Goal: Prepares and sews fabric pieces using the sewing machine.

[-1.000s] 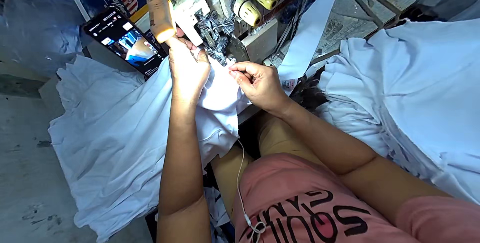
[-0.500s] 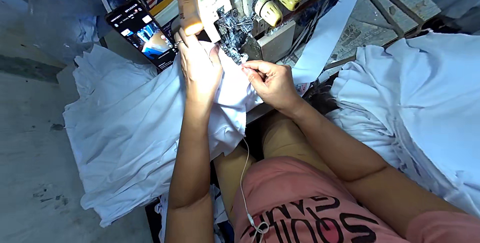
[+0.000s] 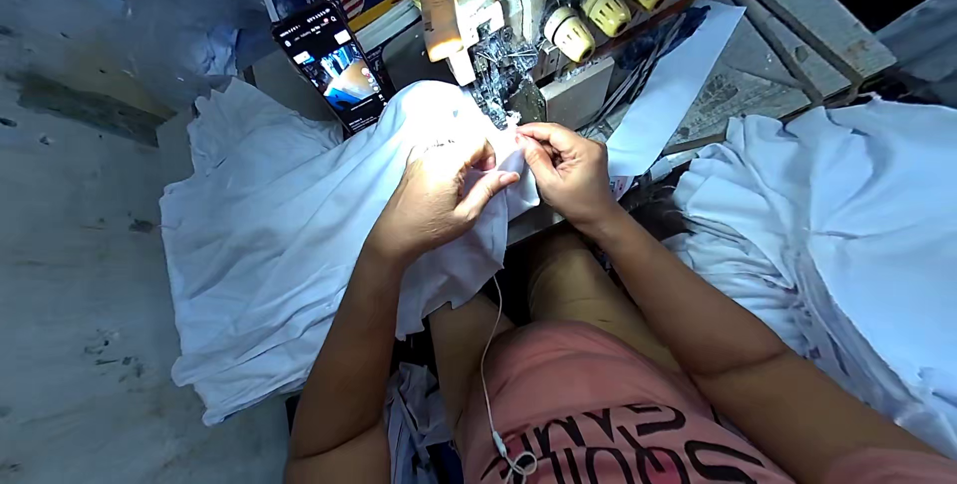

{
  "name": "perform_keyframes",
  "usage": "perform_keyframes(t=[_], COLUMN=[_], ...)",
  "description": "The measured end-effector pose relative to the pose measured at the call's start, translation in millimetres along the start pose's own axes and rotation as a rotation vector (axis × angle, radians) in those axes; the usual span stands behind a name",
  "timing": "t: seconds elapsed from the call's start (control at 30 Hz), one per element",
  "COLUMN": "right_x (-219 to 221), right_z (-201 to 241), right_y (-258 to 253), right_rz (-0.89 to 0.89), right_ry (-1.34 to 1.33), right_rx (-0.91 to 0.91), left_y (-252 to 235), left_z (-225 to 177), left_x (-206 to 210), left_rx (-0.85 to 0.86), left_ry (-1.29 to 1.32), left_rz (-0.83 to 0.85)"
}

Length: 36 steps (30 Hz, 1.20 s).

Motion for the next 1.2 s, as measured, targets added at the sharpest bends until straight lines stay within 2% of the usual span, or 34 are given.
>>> perform_keyframes(t=[0.13, 0.3, 0.37, 0.43, 0.53, 0.67, 0.77, 0.9, 1.03, 1.2], right_x=[-9, 11, 17, 18, 5, -19, -38, -55, -55, -55], right_z=[9, 20, 24, 32, 55, 86, 89, 84, 87, 75], right_y=[1, -15, -20, -21, -18, 2, 15, 18, 17, 27], right_rz=[-0.028, 0.05, 0.089, 0.195, 0.435, 0.624, 0.636, 0.601, 0.514, 0.497], right_ry=[0.033, 0.07, 0.032, 0.005, 0.067, 0.201, 0.249, 0.235, 0.227, 0.244], right_rx=[-0.246, -0.455, -0.51, -0.542, -0.544, -0.453, -0.393, -0.369, -0.369, -0.335], left_y=[8, 9, 9, 9, 11, 16, 21, 27, 31, 42], left_z=[-18, -40, -48, -52, -48, -42, -35, -30, -31, -12], left_x=[-26, -41, -42, -43, -30, 17, 37, 24, 7, -12], left_rx=[-0.093, -0.069, -0.054, -0.036, -0.049, 0.204, 0.367, 0.438, 0.403, 0.252], left_ry=[0.247, 0.236, 0.12, -0.168, -0.553, -0.714, -0.671, -0.547, -0.497, -0.538], left_rz=[0.154, 0.306, 0.305, 0.253, 0.175, -0.001, 0.028, -0.027, -0.07, -0.016])
Point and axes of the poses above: each hand's wrist, its own y-axis away from the middle knuckle, its own x-axis out of the palm, z = x × y, the point moved 7 cm from there along -y, towards the middle knuckle, and after that the axes turned 13 degrees about -x, right-handed, at the moved point
